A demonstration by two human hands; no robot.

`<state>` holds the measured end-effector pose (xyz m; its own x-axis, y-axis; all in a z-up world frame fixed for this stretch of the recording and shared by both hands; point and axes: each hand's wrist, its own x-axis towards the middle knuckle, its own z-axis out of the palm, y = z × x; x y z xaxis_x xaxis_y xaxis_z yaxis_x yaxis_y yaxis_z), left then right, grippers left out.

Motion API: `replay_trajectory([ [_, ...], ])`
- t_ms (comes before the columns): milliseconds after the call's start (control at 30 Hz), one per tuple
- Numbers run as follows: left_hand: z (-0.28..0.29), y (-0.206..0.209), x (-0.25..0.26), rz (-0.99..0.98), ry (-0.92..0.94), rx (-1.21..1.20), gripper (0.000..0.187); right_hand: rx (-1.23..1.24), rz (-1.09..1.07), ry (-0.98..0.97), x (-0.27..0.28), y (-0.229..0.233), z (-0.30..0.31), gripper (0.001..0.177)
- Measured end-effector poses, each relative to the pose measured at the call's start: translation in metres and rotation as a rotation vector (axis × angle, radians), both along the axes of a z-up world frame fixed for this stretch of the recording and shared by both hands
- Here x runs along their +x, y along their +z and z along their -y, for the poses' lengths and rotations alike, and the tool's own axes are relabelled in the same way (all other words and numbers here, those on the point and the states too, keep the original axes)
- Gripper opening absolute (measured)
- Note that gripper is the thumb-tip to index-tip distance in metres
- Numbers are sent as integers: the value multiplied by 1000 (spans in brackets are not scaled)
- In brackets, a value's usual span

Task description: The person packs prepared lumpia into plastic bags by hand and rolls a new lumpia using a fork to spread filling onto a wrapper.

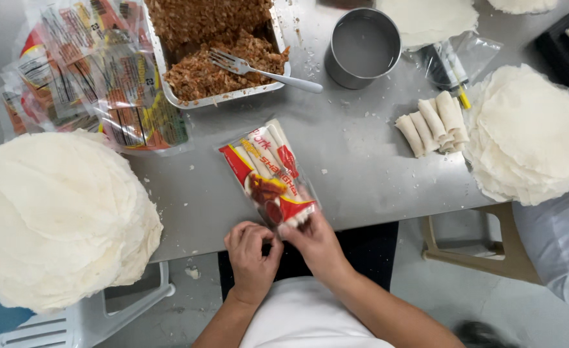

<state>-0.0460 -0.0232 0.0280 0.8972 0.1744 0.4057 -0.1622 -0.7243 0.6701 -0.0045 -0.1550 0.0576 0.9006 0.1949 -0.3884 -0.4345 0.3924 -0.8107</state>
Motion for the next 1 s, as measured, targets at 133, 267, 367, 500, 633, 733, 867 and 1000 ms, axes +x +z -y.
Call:
replay_trajectory([
  [133,-2,2,-3,22,10,12,14,-104,72,59,0,-15,-1,50],
  [267,-6,-7,-2,34,-14,-16,15,-90,6,96,8,-17,-4,45],
  [367,-8,-7,-4,26,-15,-22,15,-293,152,198,17,-23,3,44],
  [500,-8,-10,-3,15,-39,-22,12,-1259,517,544,17,-70,28,31],
  [633,-9,-9,-2,-53,-60,-45,11,-1462,688,665,26,-75,32,52],
  [733,-3,-4,-17,0,-121,-43,22,-1248,534,904,57,48,74,37],
  [867,6,8,-4,33,-171,-122,25,-1639,544,263,118,61,175,15],
  [1000,22,55,39,212,-340,-178,18,-1905,577,223,187,30,253,46],
])
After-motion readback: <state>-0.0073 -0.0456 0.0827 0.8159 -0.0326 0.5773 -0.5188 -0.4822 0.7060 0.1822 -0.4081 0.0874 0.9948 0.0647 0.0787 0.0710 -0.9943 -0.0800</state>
